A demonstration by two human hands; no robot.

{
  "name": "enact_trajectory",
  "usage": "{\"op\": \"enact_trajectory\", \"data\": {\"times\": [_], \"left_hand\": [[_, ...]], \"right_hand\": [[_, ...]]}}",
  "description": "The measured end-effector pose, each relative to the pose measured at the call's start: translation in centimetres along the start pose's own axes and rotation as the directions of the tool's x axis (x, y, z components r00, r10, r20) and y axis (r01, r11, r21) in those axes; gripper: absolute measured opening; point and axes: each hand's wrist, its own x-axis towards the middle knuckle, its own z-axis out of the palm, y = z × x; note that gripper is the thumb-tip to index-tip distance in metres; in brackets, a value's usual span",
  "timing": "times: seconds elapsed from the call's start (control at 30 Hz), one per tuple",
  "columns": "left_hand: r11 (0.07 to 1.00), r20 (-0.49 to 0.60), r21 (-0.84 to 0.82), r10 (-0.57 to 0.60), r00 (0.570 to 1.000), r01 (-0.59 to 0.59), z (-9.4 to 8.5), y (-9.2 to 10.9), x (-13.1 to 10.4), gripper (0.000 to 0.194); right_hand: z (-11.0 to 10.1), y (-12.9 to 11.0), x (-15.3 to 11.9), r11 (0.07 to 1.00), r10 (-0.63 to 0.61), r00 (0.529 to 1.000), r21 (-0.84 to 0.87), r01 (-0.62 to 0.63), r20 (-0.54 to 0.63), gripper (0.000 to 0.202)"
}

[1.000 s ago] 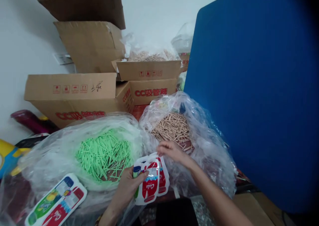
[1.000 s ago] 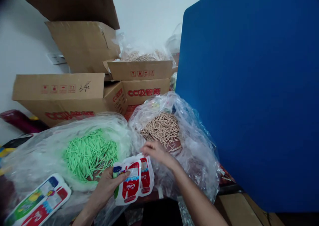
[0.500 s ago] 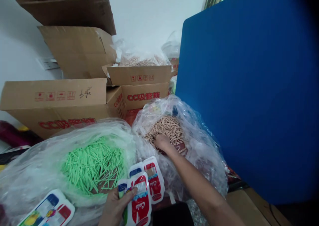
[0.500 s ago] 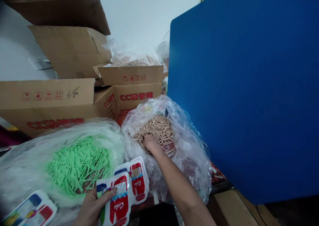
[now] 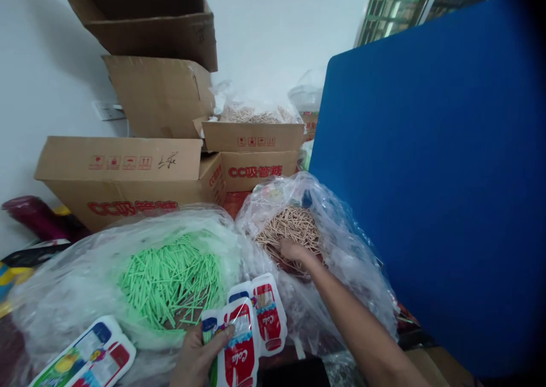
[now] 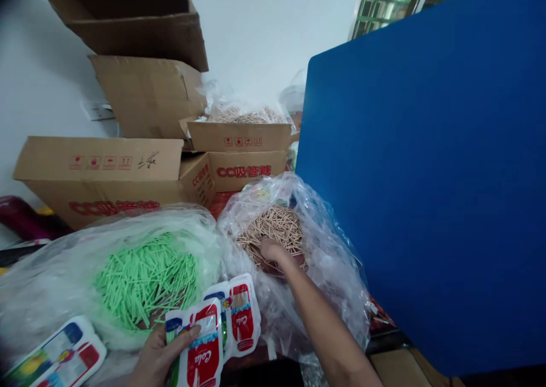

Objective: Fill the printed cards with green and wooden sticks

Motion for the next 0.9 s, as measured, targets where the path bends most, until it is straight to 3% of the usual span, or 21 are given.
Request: {"op": "enact_trajectory", "data": {"times": [0.13,0.37,0.53,0.9], "left_hand": [[1.000,0.042,0.014,-0.010,0.999,0.010,0.3,-0.2,0.3,0.035],[1.000,0.072,0.024,0.000,0.997,-0.001,1.3,-0.2,-0.1,0.031],[1.000,0.077,0.030,0.007,0.997,-0.009,1.3,-0.2,0.1,0.033],[0.996,0.131,0.084,-0.015,0.991,0.004,0.8,-1.5,0.3,0.029]], "right_hand": [[-0.5,2.1,-1.9,0.951,0.052,0.999,0.304,-0.051,0.006,0.021],[1.4,3.4,-4.9,0.748,0.065,0.984,0.661,0.061,-0.164,0.035],[1.9,3.8,-5.6,0.679,0.069,0.966,0.721,0.136,-0.248,0.041],[3.2,5.0,-6.3,0.704,0.034,0.952,0.684,0.193,-0.304,0.040]]}}
